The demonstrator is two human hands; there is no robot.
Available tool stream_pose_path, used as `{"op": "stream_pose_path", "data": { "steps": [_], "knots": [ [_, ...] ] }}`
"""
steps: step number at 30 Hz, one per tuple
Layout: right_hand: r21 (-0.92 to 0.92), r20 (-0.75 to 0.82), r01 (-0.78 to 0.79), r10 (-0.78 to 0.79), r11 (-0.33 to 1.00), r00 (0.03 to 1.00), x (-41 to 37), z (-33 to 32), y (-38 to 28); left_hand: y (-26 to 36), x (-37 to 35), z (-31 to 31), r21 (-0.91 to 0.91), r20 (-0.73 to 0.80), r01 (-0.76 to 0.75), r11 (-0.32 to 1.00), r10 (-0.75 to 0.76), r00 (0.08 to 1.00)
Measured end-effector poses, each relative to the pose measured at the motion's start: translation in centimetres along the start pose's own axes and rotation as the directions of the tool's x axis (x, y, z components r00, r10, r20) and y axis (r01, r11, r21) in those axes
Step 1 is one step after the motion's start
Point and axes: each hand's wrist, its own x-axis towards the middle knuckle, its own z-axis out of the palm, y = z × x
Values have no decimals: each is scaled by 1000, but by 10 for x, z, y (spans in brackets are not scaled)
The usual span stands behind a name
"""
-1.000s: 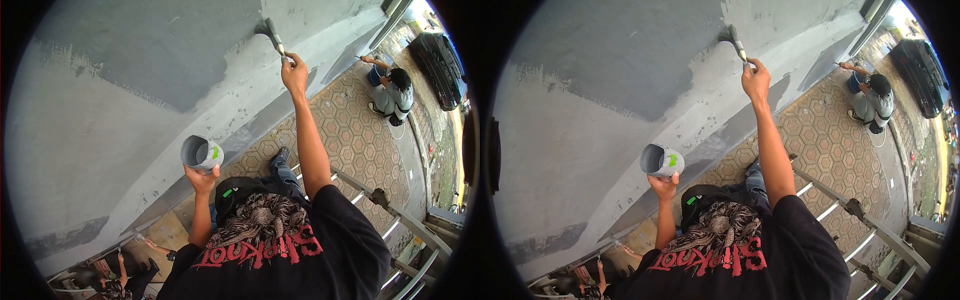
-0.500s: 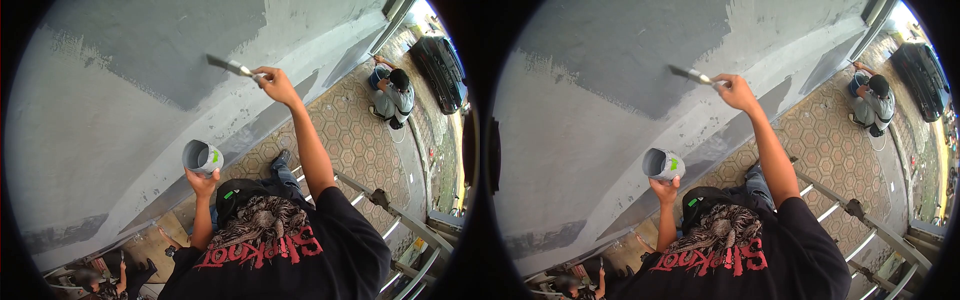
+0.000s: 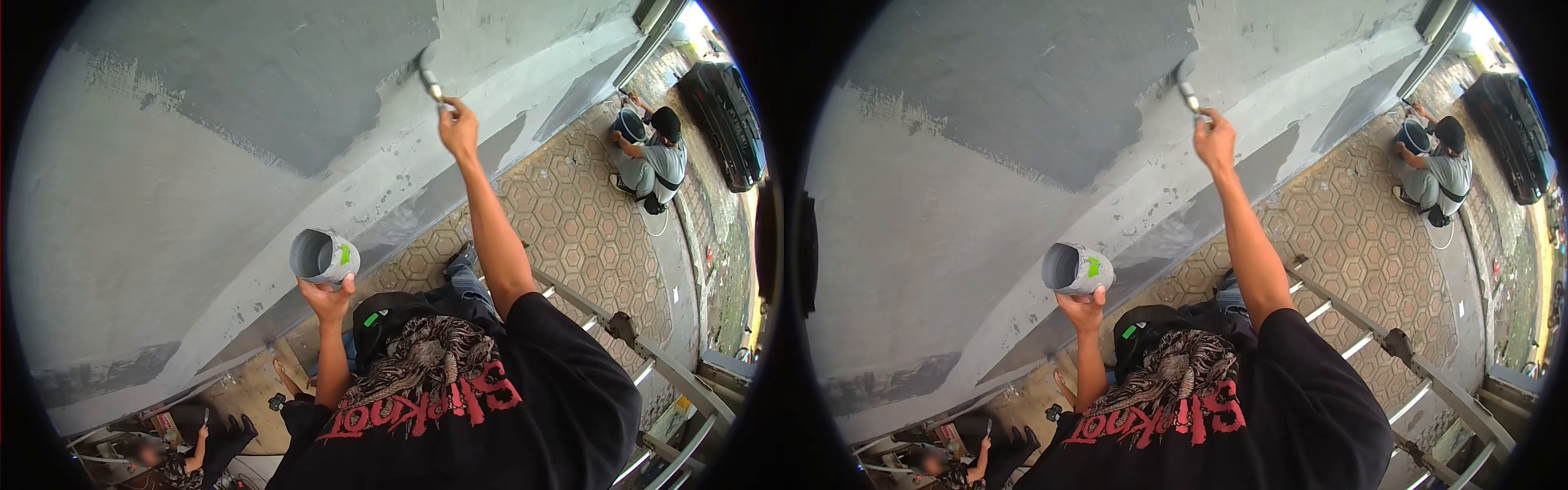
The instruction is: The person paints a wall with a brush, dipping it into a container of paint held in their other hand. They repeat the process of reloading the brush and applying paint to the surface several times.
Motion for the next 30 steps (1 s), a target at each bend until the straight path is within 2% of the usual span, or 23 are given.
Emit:
{"op": "stream_pose_path", "data": {
  "steps": [1,3,5,6,8,11,13,17,18,19,21,24,26,28,30],
  "knots": [
    [25,94,-11,8,1000,996,-14,11,-16,1,-1,-1,26,0,17,1000,-17,1000],
    [-50,292,-113,122,992,948,-38,16,-53,3,-1,0,9,4,15,1000,-15,1000],
    [-46,465,-58,73,997,883,-55,15,-51,3,-1,-2,-10,12,16,1000,-16,1000],
    [-48,461,-63,78,997,884,-58,11,-52,0,-1,-3,-2,20,28,1000,-28,999],
    [-53,555,-67,85,996,828,-61,-3,-51,-4,-3,-5,9,31,49,999,-50,998],
    [-165,555,-107,182,980,812,-28,-28,-45,-9,0,-1,15,58,32,999,-33,998],
    [-176,319,-65,119,982,940,2,-31,-31,-9,1,4,-6,67,71,997,-70,995],
    [-200,87,-144,164,969,983,61,-45,-14,-13,5,16,-27,78,87,996,-85,993],
    [-192,19,-138,145,972,989,66,-50,-12,-14,6,19,-37,75,74,997,-71,995],
    [-194,18,-137,143,971,990,67,-58,-9,-16,7,22,-48,71,60,997,-56,996],
    [-193,-84,-231,218,954,972,63,-71,-9,-17,7,27,-53,62,69,996,-66,996],
    [-163,6,-158,161,974,987,39,-59,-13,-18,11,32,-67,71,72,995,-67,995],
    [-85,148,19,-6,996,989,18,-23,-7,-19,11,34,-78,92,71,994,-64,994],
    [-31,294,-90,95,995,951,-8,2,-46,-19,12,35,-69,92,58,996,-52,994],
    [-91,460,-107,137,990,878,-20,-3,-65,-14,13,37,-81,84,57,995,-50,995]
  ]
}}
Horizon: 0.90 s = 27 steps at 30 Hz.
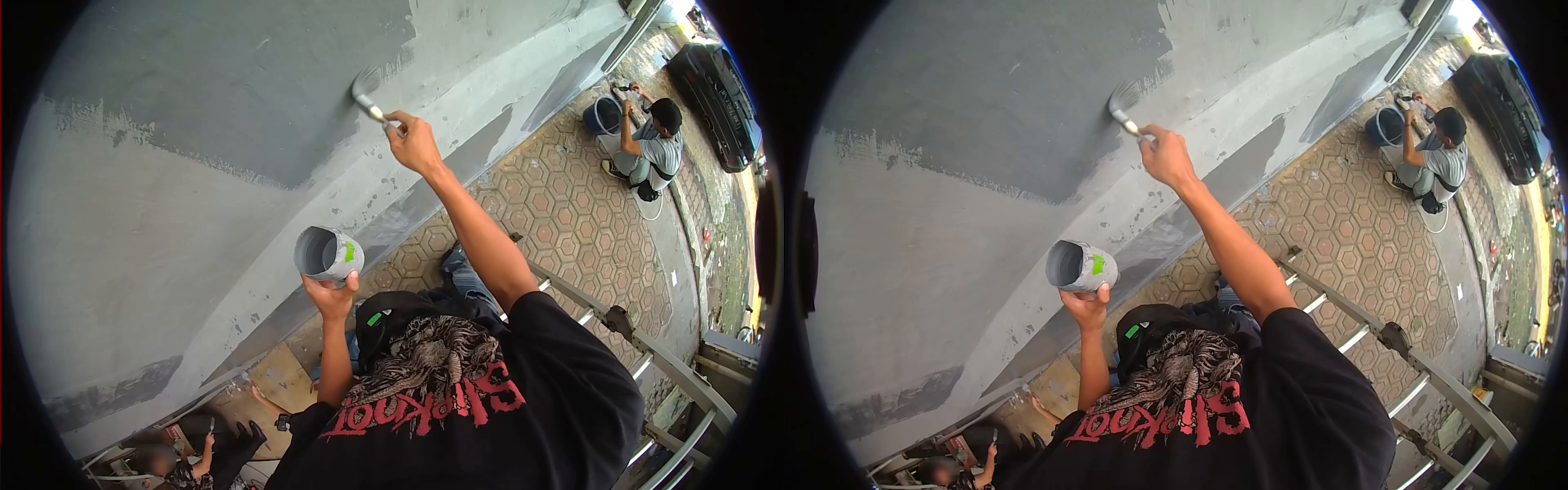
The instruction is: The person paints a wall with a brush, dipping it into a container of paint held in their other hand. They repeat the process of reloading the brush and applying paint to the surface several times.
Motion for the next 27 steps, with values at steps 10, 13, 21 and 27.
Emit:
{"op": "stream_pose_path", "data": {
  "steps": [10,13,21,27],
  "knots": [
    [-142,243,-26,60,990,968,13,-41,19,-6,6,11,46,115,-19,999,13,993],
    [-149,50,-94,102,984,994,43,-46,25,-4,9,15,31,103,-10,999,7,995],
    [-82,-525,-136,74,987,848,79,-100,104,-3,4,6,5,17,50,999,-50,999],
    [-89,-406,-163,114,983,907,49,-78,81,-5,6,2,30,21,53,998,-54,998]
  ]
}}
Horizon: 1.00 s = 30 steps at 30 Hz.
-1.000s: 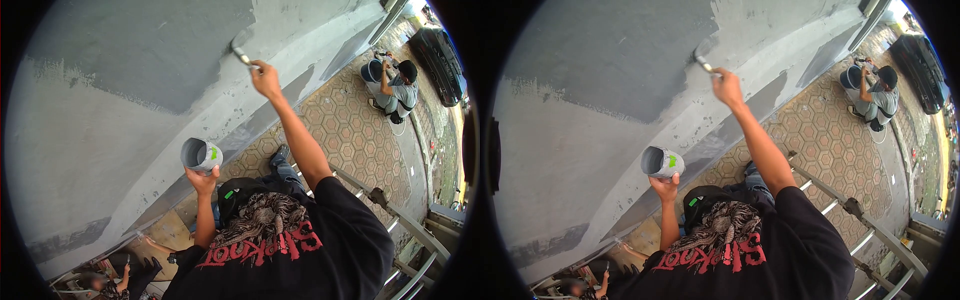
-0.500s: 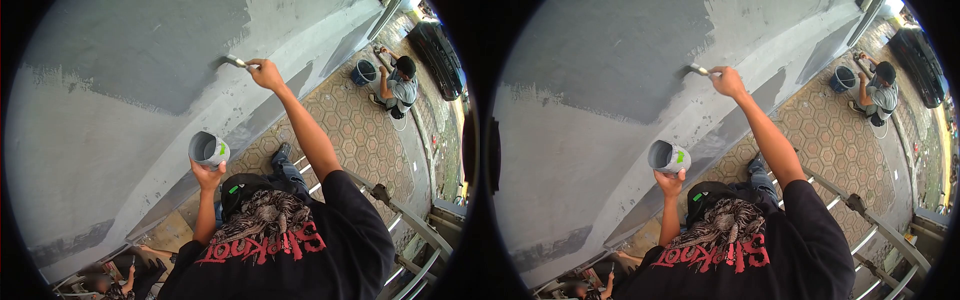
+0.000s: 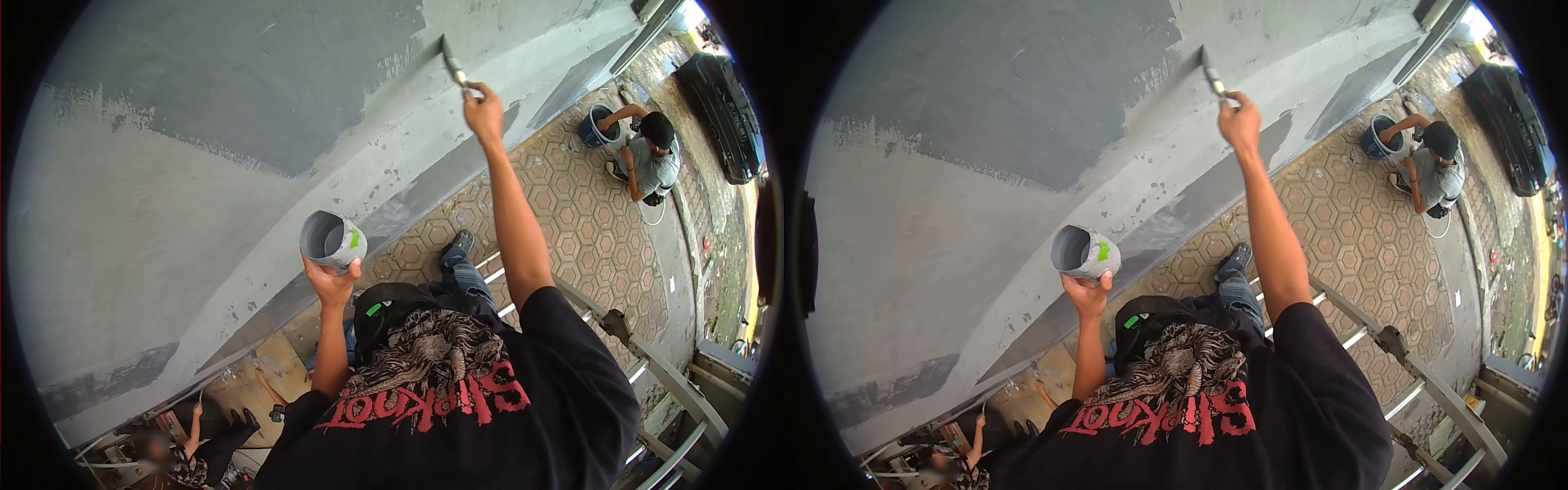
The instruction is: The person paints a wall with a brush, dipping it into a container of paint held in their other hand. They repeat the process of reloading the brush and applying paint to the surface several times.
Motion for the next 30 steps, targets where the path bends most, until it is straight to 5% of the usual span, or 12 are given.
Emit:
{"op": "stream_pose_path", "data": {
  "steps": [4,5,7,9,13,15,17,19,20,22,26,30],
  "knots": [
    [167,203,119,-152,979,967,-76,68,-40,7,7,6,35,6,-55,998,54,998],
    [167,210,122,-156,978,965,-88,65,-46,11,9,5,36,-2,-54,998,54,999],
    [199,462,95,-179,975,868,-104,55,-60,19,13,5,43,52,-97,994,95,994],
    [195,486,173,-248,965,838,-96,40,-38,25,16,6,54,58,-113,992,110,992],
    [163,607,114,-191,980,772,-99,-86,-101,30,17,-2,148,100,-282,948,269,958],
    [175,644,216,-277,961,713,-111,-138,-132,38,12,-5,159,99,-299,941,286,953],
    [36,610,329,-281,944,741,-132,-179,-167,40,11,-11,196,156,-404,894,378,913],
    [-68,629,491,-344,869,697,-150,-208,-200,36,3,-14,134,141,-367,921,349,927],
    [-198,632,473,-257,859,731,-158,-222,-218,35,-1,-15,78,146,-338,938,324,935],
    [-41,672,718,-512,695,535,-171,-227,-237,35,-7,-21,48,142,-328,944,318,937],
    [174,778,833,-592,524,210,-191,-221,-280,35,-17,-38,19,187,-296,955,288,939],
    [167,799,855,-576,491,175,-219,-200,-300,43,-25,-57,60,244,-294,954,272,931]
  ]
}}
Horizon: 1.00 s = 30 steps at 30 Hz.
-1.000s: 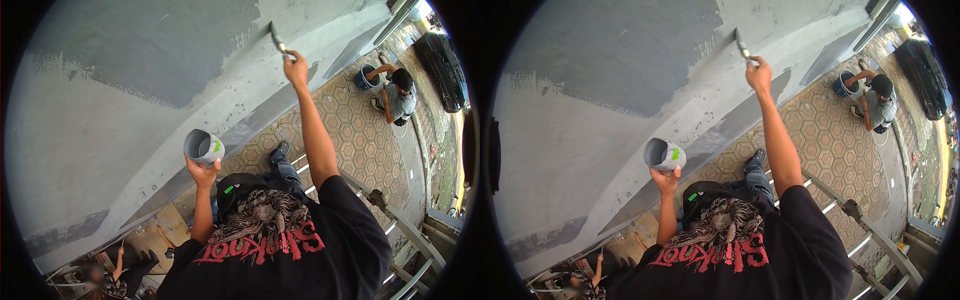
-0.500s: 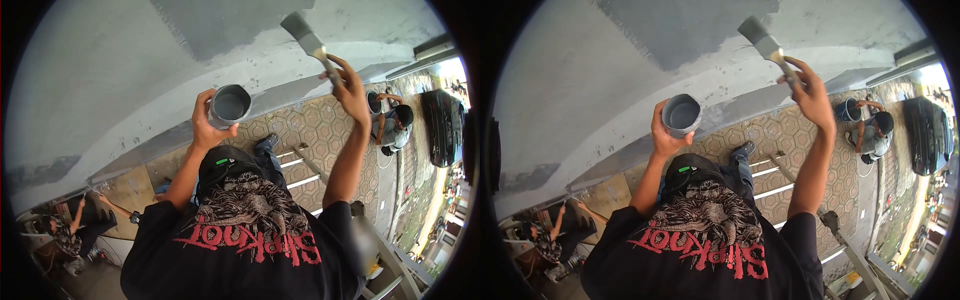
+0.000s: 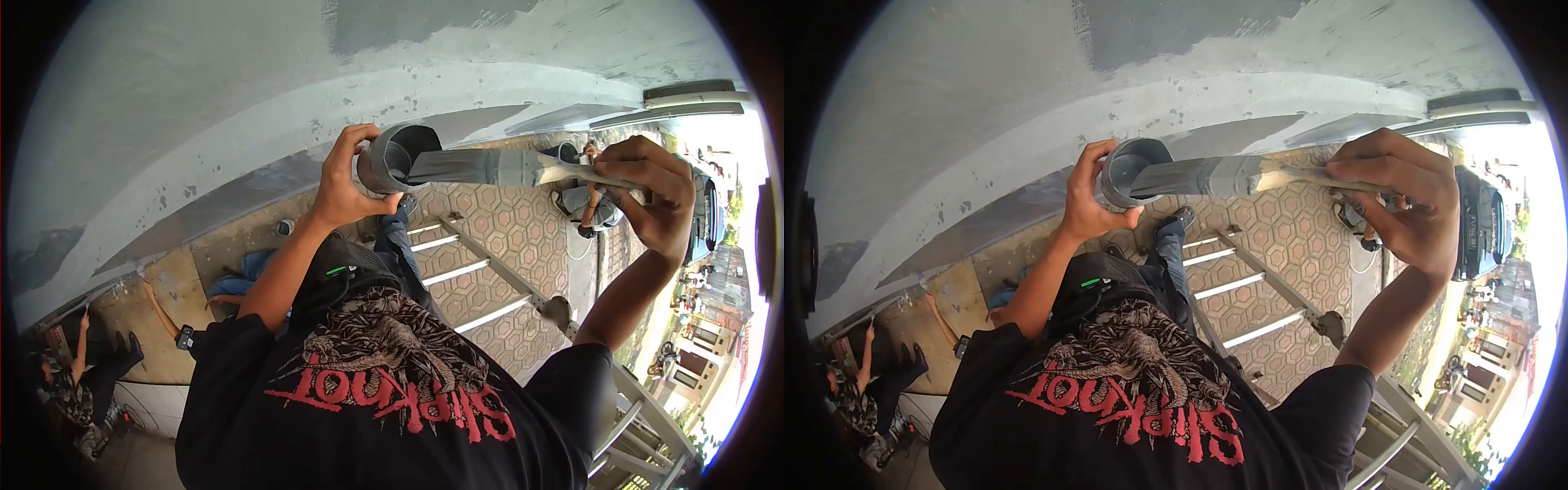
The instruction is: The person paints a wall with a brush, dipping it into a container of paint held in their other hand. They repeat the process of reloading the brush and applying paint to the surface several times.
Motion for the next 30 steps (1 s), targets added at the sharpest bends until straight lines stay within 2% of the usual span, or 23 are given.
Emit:
{"op": "stream_pose_path", "data": {
  "steps": [2,7,13,15,16,18,19,21,23,26,28,30],
  "knots": [
    [-44,18,-38,38,998,999,8,6,-13,1,-5,-8,45,-33,-64,997,65,997],
    [-47,15,-36,37,998,999,25,18,-35,6,-13,-21,98,-62,-80,992,86,994],
    [-24,-90,-88,85,996,992,38,37,-50,7,-13,-28,140,-66,-104,985,114,991],
    [66,-95,-186,192,980,977,43,39,-55,8,-11,-28,151,-46,-105,983,113,992],
    [69,-99,-190,196,979,976,45,40,-55,9,-9,-28,161,-52,-102,982,112,992],
    [115,-42,-80,85,990,996,49,41,-50,7,-6,-26,170,-50,-100,980,110,993],
    [181,-48,29,-21,983,999,51,42,-39,4,-3,-25,164,-58,-119,979,130,990],
    [212,-93,41,-21,976,995,57,44,-37,2,0,-21,157,-60,-144,977,155,986],
    [309,-208,48,19,950,978,65,53,-45,3,3,-18,78,-67,-54,996,59,996],
    [309,-267,120,-35,944,963,67,57,-29,7,12,-9,40,-130,-74,996,78,988],
    [275,-258,104,-31,956,966,71,59,-32,11,18,-5,42,-122,-98,994,103,987],
    [231,-188,231,-189,945,964,71,61,-28,12,23,0,48,-119,-118,992,123,985]
  ]
}}
